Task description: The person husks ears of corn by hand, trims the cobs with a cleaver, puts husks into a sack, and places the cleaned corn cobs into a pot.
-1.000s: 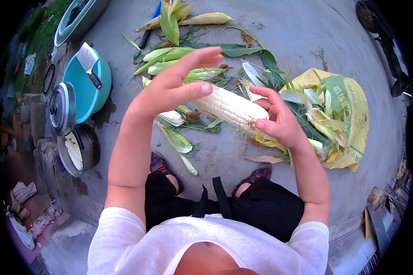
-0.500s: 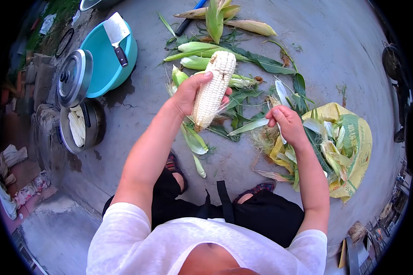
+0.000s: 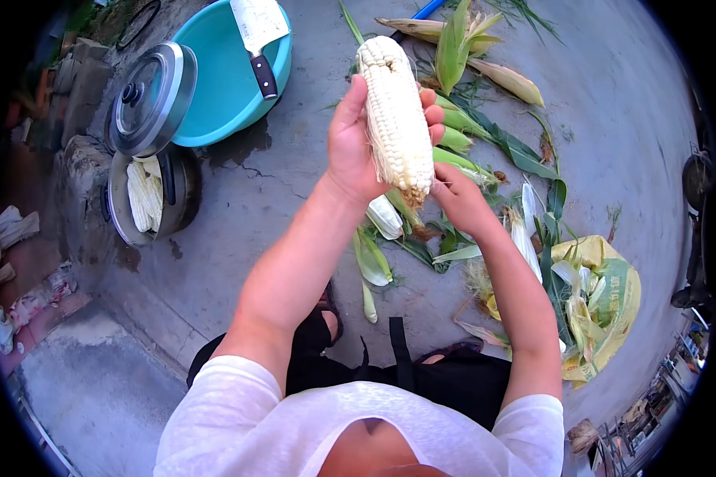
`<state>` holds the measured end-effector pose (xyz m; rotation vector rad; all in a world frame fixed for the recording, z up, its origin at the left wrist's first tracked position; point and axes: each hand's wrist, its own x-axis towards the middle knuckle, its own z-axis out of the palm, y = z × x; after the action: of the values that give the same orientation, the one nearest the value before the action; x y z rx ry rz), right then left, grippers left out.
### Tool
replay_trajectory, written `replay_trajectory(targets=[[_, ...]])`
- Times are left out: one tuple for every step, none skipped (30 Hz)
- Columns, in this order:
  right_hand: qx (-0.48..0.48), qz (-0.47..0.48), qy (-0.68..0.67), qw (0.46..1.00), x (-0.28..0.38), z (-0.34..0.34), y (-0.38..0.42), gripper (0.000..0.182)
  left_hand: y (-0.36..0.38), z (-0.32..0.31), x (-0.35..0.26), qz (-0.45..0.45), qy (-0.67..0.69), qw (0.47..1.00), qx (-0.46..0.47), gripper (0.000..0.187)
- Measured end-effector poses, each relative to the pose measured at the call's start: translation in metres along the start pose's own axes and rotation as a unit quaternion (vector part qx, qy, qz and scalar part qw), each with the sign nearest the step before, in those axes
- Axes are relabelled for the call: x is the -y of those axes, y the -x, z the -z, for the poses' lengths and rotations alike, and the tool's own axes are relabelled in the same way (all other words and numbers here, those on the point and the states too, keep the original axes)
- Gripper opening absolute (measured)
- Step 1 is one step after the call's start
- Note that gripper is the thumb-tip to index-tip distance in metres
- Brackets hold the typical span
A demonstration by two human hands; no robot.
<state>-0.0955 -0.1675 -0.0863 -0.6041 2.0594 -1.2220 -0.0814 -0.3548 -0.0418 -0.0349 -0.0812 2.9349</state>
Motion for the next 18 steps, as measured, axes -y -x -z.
replay_trajectory(targets=[[0.004,-0.034,-0.098,0.995,0.01,-0.001,-0.005,0.033,0.0,-0.003,-0.004,-0.022,-0.026,0.999,-0.021,0.062],[0.007,-0.067,-0.194,0.979,0.017,0.0,-0.009,0.034,0.0,-0.004,-0.007,-0.023,-0.022,0.999,-0.02,0.062],[0.01,-0.085,-0.244,0.966,0.019,0.0,-0.012,0.036,-0.001,-0.004,-0.01,-0.073,-0.079,0.992,-0.065,0.06],[0.011,-0.086,-0.24,0.967,0.02,0.0,-0.015,0.036,-0.003,-0.004,-0.013,-0.123,-0.136,0.977,-0.11,0.057],[-0.008,-0.092,-0.278,0.956,0.021,0.0,-0.019,0.036,-0.004,-0.001,-0.015,-0.147,-0.158,0.967,-0.134,0.053],[-0.021,-0.094,-0.316,0.944,0.023,0.0,-0.025,0.036,-0.004,-0.001,-0.014,-0.156,-0.158,0.966,-0.132,0.053],[-0.028,-0.093,-0.321,0.942,0.022,0.001,-0.032,0.033,-0.002,-0.004,-0.012,-0.184,-0.205,0.95,-0.147,0.053],[-0.015,-0.082,-0.322,0.943,0.027,-0.004,-0.042,0.033,0.0,-0.006,-0.01,-0.212,-0.254,0.93,-0.163,0.053],[-0.034,-0.069,-0.325,0.943,0.033,-0.008,-0.05,0.033,0.001,-0.01,-0.01,-0.219,-0.302,0.913,-0.163,0.054],[-0.055,-0.058,-0.328,0.941,0.04,-0.011,-0.057,0.033,0.002,-0.016,-0.006,-0.239,-0.296,0.909,-0.172,0.055],[-0.059,-0.027,-0.448,0.892,0.067,-0.021,-0.065,0.037,0.006,-0.027,-0.006,-0.264,-0.324,0.893,-0.169,0.057],[-0.047,-0.002,-0.461,0.886,0.08,-0.028,-0.073,0.037,0.009,-0.036,-0.006,-0.287,-0.35,0.876,-0.166,0.059],[-0.03,0.029,-0.436,0.899,0.093,-0.037,-0.083,0.038,0.012,-0.04,-0.01,-0.29,-0.349,0.876,-0.164,0.059],[-0.018,0.055,-0.392,0.918,0.102,-0.048,-0.095,0.038,0.017,-0.045,-0.016,-0.315,-0.349,0.87,-0.15,0.061],[-0.013,0.086,-0.311,0.947,0.106,-0.059,-0.111,0.039,0.022,-0.048,-0.023,-0.339,-0.35,0.863,-0.136,0.064],[-0.019,0.131,-0.185,0.974,0.108,-0.072,-0.13,0.04,0.027,-0.041,-0.035,-0.348,-0.342,0.866,-0.106,0.066],[-0.043,0.192,-0.007,0.98,0.108,-0.087,-0.147,0.04,0.031,-0.034,-0.048,-0.356,-0.334,0.869,-0.077,0.067],[-0.085,0.255,0.183,0.946,0.107,-0.102,-0.165,0.041,0.035,-0.044,-0.053,-0.388,-0.293,0.87,-0.077,0.06]])
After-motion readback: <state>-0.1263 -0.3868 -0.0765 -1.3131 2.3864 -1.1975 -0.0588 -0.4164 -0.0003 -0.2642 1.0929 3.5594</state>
